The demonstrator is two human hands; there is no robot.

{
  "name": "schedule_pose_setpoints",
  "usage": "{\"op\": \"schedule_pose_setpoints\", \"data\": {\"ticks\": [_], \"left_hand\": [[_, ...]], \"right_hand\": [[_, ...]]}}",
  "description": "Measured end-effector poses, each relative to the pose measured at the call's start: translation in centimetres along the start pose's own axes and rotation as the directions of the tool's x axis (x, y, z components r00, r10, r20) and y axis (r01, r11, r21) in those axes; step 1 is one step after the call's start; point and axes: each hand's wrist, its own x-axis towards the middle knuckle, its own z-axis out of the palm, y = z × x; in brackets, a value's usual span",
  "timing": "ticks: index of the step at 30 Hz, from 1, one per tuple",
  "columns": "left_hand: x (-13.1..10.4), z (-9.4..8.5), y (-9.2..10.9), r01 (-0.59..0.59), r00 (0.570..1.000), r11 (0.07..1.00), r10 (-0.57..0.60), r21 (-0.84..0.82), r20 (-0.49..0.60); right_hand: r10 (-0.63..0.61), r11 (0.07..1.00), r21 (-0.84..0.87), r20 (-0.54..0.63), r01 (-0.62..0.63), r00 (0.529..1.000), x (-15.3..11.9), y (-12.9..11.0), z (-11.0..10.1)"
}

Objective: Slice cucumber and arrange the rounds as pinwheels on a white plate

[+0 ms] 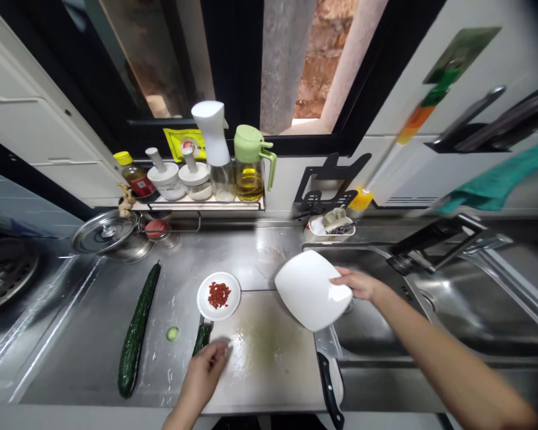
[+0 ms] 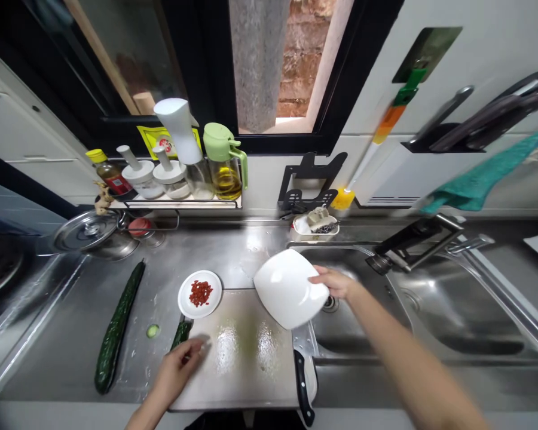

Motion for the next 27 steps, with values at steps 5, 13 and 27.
{"op": "schedule_pose_setpoints", "data": {"ticks": [5, 13, 27], "left_hand": [[0.1, 0.0, -0.3, 0.024, 1.000, 1.000, -0.025, -0.019, -0.012], [0.0, 0.3, -0.3, 0.040, 0.999, 0.999, -0.040, -0.013, -0.033], [0.2, 0.8, -0.2, 0.043, 0.999, 0.999, -0.043, -0.006, -0.027]], "right_hand": [[0.059, 0.969, 0.229, 0.131, -0.089, 0.990, 4.2, 4.3, 6.9], [0.075, 0.942, 0.319, 0.114, -0.108, 0.991, 7.4, 7.1, 10.1], [-0.001, 0.998, 0.061, -0.020, 0.002, 1.000, 7.8, 7.4, 11.2]]}}
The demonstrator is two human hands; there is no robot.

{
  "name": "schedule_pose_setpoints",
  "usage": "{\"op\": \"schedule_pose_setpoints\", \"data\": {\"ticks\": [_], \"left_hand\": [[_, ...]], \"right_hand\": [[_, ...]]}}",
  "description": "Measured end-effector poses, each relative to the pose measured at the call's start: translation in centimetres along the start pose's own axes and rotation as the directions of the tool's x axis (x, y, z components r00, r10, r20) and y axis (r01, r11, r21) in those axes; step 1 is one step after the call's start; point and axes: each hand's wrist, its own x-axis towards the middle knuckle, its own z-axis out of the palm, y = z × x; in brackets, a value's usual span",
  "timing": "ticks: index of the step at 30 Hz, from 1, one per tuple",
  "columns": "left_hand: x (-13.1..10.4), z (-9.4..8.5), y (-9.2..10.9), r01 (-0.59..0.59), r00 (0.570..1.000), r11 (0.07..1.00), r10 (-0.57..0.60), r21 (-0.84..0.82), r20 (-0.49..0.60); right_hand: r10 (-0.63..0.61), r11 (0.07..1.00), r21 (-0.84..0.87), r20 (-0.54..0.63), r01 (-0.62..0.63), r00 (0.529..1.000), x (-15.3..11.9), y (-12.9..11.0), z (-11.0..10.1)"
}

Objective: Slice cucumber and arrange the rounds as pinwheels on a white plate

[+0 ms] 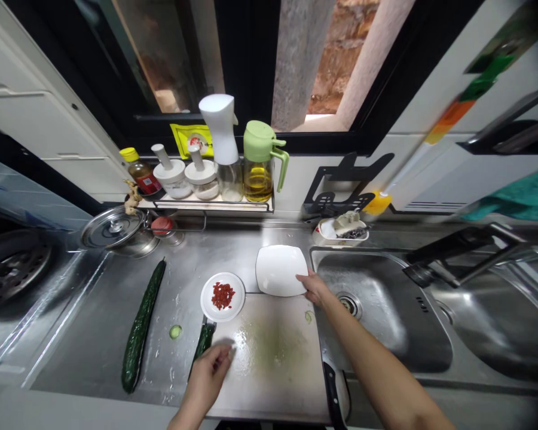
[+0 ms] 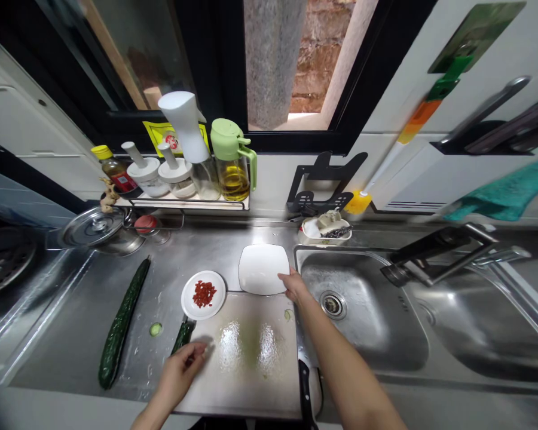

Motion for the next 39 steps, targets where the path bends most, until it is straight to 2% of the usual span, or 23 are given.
{"op": "schedule_pose_setpoints", "data": {"ticks": [5, 11, 15, 20, 22, 25, 29, 32, 35, 39], "left_hand": [[0.1, 0.0, 0.3, -0.019, 1.000, 1.000, 0.019, 0.021, -0.012], [0.0, -0.4, -0.2, -0.006, 1.000, 1.000, 0.006, 0.014, -0.016], [-0.1, -0.4, -0.4, 0.004, 1.000, 1.000, -0.004, 0.019, -0.021], [-0.4, -0.8, -0.5, 0.003, 0.999, 0.998, 0.000, 0.070, -0.040], [-0.4, -1.2, -0.8, 0.018, 0.996, 0.993, -0.007, 0.113, -0.092], [0.0, -1.8, -1.5, 0.091, 0.969, 0.978, -0.042, 0.190, -0.245], [1.1, -1.9, -1.9, 0.227, 0.915, 0.920, -0.089, 0.320, -0.393], [1.6, -1.2, -1.9, 0.289, 0.907, 0.875, -0.120, 0.390, -0.403], [1.7, -0.5, -2.2, 0.289, 0.913, 0.859, -0.114, 0.422, -0.392], [1.5, -0.2, -2.9, 0.256, 0.919, 0.870, -0.083, 0.422, -0.386]], "right_hand": [[-0.088, 0.950, -0.310, -0.130, 0.044, 0.988, 0.3, -0.6, -0.2], [-0.183, 0.776, -0.630, -0.181, 0.029, 0.966, -0.1, -1.8, -0.8], [-0.223, 0.677, -0.736, -0.180, 0.019, 0.958, -0.5, -2.0, -0.5], [-0.253, 0.598, -0.802, -0.177, 0.010, 0.951, -1.1, -2.4, -0.2], [-0.276, 0.578, -0.816, -0.187, 0.007, 0.943, -1.6, -2.7, -0.1], [-0.330, 0.552, -0.834, -0.200, 0.017, 0.922, -3.2, -2.8, -0.2], [-0.394, 0.497, -0.862, -0.123, 0.099, 0.911, -8.5, -0.2, -1.5], [-0.370, 0.371, -0.917, -0.002, 0.146, 0.929, -13.9, 3.6, -3.1], [-0.310, 0.279, -0.955, 0.005, 0.096, 0.951, -18.3, 7.4, -4.5], [-0.328, 0.240, -0.968, -0.013, 0.070, 0.945, -20.9, 10.0, -4.9]]}}
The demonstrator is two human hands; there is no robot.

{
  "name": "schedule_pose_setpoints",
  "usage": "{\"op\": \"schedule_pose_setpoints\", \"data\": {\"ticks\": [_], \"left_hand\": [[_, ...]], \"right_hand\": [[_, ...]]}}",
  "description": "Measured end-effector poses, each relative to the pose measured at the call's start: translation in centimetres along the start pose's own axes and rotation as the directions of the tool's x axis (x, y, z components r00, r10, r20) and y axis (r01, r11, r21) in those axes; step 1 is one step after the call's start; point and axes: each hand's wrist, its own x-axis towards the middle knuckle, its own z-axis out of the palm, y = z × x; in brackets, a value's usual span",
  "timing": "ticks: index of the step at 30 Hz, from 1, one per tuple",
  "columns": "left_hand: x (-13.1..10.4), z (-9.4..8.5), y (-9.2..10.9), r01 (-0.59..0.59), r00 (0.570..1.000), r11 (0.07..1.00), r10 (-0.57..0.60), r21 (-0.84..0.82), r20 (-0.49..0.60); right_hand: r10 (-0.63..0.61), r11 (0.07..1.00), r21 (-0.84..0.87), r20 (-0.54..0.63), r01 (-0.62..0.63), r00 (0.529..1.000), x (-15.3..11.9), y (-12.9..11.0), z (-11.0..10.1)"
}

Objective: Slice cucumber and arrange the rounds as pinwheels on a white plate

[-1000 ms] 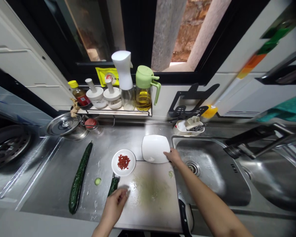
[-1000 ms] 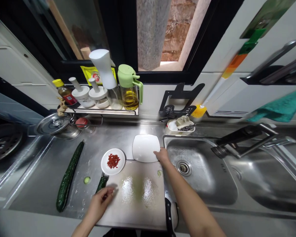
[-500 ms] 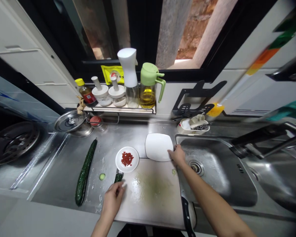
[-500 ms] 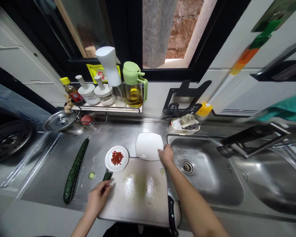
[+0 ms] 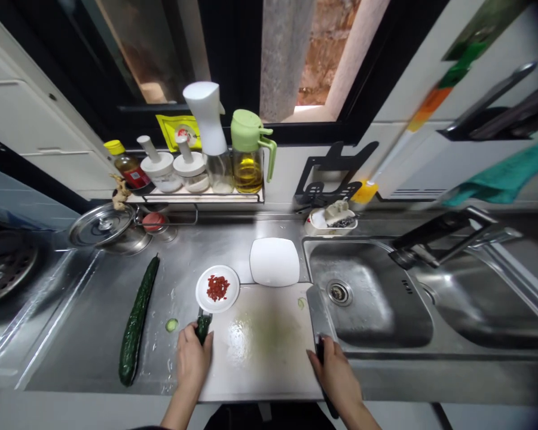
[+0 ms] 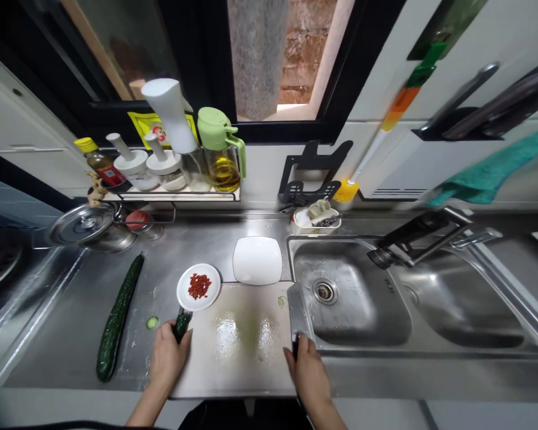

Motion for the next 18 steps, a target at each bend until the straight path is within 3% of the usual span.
{"op": "schedule_pose_setpoints", "data": {"ticks": [6, 8, 12, 15, 18], "left_hand": [[-0.6, 0.0, 0.7, -0.076, 0.994, 0.988, 0.086, -0.138, 0.071], [-1.2, -0.1, 2.2, -0.127, 0.974, 0.958, 0.169, -0.257, 0.149], [-2.8, 0.1, 7.1, -0.201, 0.895, 0.856, 0.358, -0.477, 0.267], [-3.8, 1.0, 10.4, -0.226, 0.831, 0.815, 0.447, -0.534, 0.331], [-4.5, 2.3, 11.9, -0.275, 0.800, 0.808, 0.493, -0.521, 0.343]], "right_hand": [[0.050, 0.999, 0.022, -0.028, -0.049, 0.998, -0.2, 0.1, 1.0], [0.038, 0.998, 0.058, -0.094, -0.032, 0.995, -0.3, 0.5, 1.4], [-0.007, 0.989, 0.141, -0.258, 0.045, 0.966, -0.7, 2.2, 1.8], [-0.071, 0.973, 0.185, -0.327, 0.138, 0.942, -1.3, 3.1, 1.2], [-0.137, 0.950, 0.228, -0.311, 0.213, 0.941, -2.1, 2.9, 0.0]]}}
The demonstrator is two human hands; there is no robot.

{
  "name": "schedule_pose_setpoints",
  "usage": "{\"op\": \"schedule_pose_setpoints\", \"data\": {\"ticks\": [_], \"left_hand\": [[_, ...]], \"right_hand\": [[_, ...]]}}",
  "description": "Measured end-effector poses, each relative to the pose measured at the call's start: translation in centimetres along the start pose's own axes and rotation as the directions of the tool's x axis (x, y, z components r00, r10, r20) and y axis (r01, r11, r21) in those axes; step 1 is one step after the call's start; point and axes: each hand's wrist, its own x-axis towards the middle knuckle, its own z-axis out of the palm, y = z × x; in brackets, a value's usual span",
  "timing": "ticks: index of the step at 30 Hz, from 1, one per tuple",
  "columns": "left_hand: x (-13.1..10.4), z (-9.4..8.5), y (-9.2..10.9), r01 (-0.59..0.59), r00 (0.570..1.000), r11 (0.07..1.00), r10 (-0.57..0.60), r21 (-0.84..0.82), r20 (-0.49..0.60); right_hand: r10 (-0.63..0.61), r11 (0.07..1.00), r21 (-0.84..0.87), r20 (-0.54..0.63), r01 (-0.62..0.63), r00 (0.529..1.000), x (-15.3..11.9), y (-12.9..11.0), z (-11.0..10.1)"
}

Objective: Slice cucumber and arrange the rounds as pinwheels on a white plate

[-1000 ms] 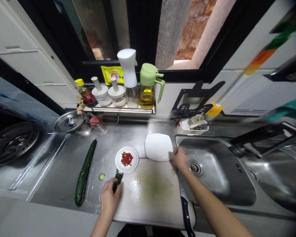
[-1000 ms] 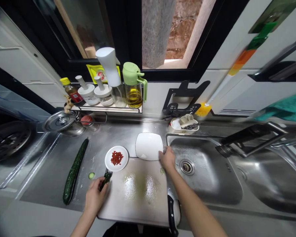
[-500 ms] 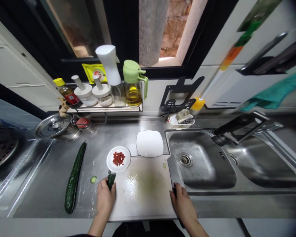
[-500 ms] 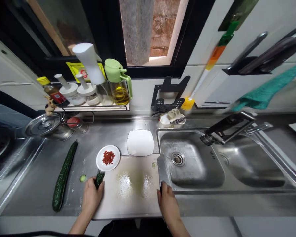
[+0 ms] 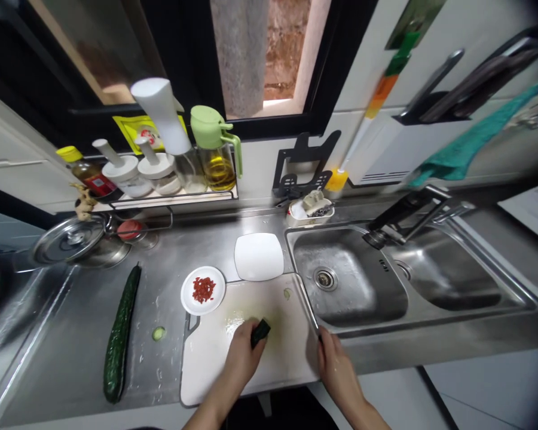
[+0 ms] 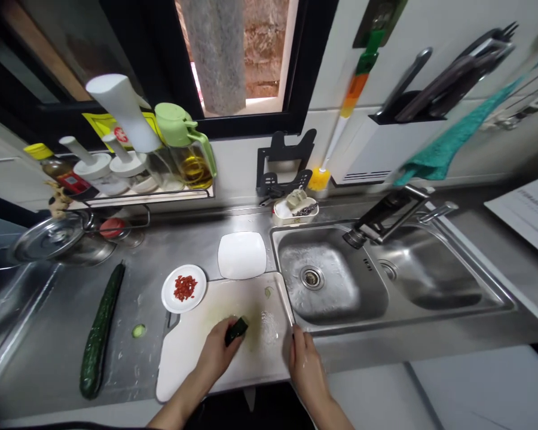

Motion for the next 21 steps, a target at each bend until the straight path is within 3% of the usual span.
{"op": "schedule_pose_setpoints", "data": {"ticks": [3, 5, 7, 9, 14, 21], "left_hand": [[0.1, 1.1, -0.3, -0.042, 0.998, 0.997, 0.045, 0.061, -0.046], [0.0, 1.4, -0.6, -0.066, 0.995, 0.992, 0.073, 0.108, -0.065], [0.0, 1.4, -0.9, -0.085, 0.993, 0.984, 0.097, 0.156, -0.067], [0.0, 1.3, -1.1, -0.100, 0.990, 0.976, 0.116, 0.194, -0.075], [0.1, 1.3, -1.6, -0.122, 0.986, 0.972, 0.143, 0.201, -0.091], [0.3, 2.1, -1.9, -0.151, 0.981, 0.960, 0.175, 0.235, -0.087]], "right_hand": [[-0.051, 0.995, 0.088, 0.091, 0.043, 0.994, -0.2, -1.7, -0.9], [-0.049, 0.992, 0.127, 0.226, 0.021, 0.973, -0.1, -3.0, -1.1], [-0.021, 0.994, 0.104, 0.396, -0.022, 0.918, 0.1, -4.1, -1.2], [0.001, 0.996, 0.076, 0.485, -0.044, 0.874, 0.4, -4.9, -1.3], [0.050, 0.999, -0.018, 0.561, -0.048, 0.826, 1.0, -5.9, -1.4], [0.131, 0.985, -0.169, 0.582, -0.038, 0.802, 2.4, -6.6, -0.1]]}}
